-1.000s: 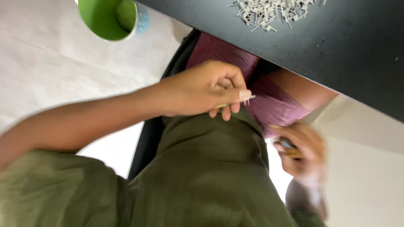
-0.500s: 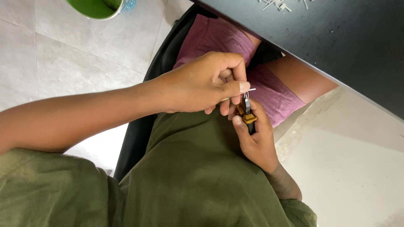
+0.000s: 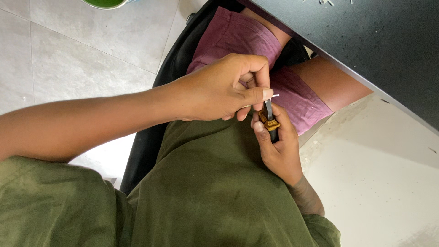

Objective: The person repeatedly picks up small metal fasteners from a pile on a black table and uses a utility knife to trim or scrape them. The trimmed pieces are placed back on the table. The person continues this repetitive process throughout the clip.

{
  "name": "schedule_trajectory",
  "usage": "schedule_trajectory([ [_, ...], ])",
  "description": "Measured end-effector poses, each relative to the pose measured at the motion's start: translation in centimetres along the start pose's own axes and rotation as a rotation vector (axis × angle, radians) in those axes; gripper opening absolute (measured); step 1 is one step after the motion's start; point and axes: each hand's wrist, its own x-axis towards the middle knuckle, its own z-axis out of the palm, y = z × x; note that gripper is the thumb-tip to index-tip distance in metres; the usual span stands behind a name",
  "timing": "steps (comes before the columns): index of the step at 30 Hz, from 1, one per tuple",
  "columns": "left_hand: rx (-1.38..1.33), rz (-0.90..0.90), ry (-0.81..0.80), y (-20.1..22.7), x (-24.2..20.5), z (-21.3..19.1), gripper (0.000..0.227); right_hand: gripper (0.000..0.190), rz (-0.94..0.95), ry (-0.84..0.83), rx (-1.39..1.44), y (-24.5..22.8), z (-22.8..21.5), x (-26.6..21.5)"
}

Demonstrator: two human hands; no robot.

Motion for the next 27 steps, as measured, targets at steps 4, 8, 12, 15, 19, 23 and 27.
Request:
schedule_trajectory([
  [4,0.064,-0.003,-0.007,0.5,-0.5,-0.2,0.013,0.037,0.03,0.018,-0.041,0.0,0.1,-0.2],
  [8,0.144,0.107,0.027,0.1,-0.7,-0.1,0.015,0.035,0.043,0.037,-0.101,-0.2,0.3,-0.4],
  [12,0.153,0.191,0.007,-0.4,-0.5,-0.4,0.014,0.031,0.053,0.042,-0.094,-0.3,0.4,-0.6],
  [15,0.172,0.102,-0.037,0.6,-0.9,-0.7,0.014,0.036,0.007,-0.011,-0.023,-1.2,0.1,-0.3],
  [19,0.157,0.124,-0.059,0.1,-0.8,-0.9,0.014,0.035,0.016,0.008,-0.04,-1.0,0.2,-0.5],
  [23,0.131,0.164,-0.058,-0.8,-0.5,-0.9,0.013,0.034,0.021,0.005,-0.068,-0.5,0.1,-0.6],
  [27,0.174,0.14,-0.057,-0.4,-0.7,-0.9,0.012,0.035,-0.04,-0.003,-0.18,-0.4,-0.7,-0.5],
])
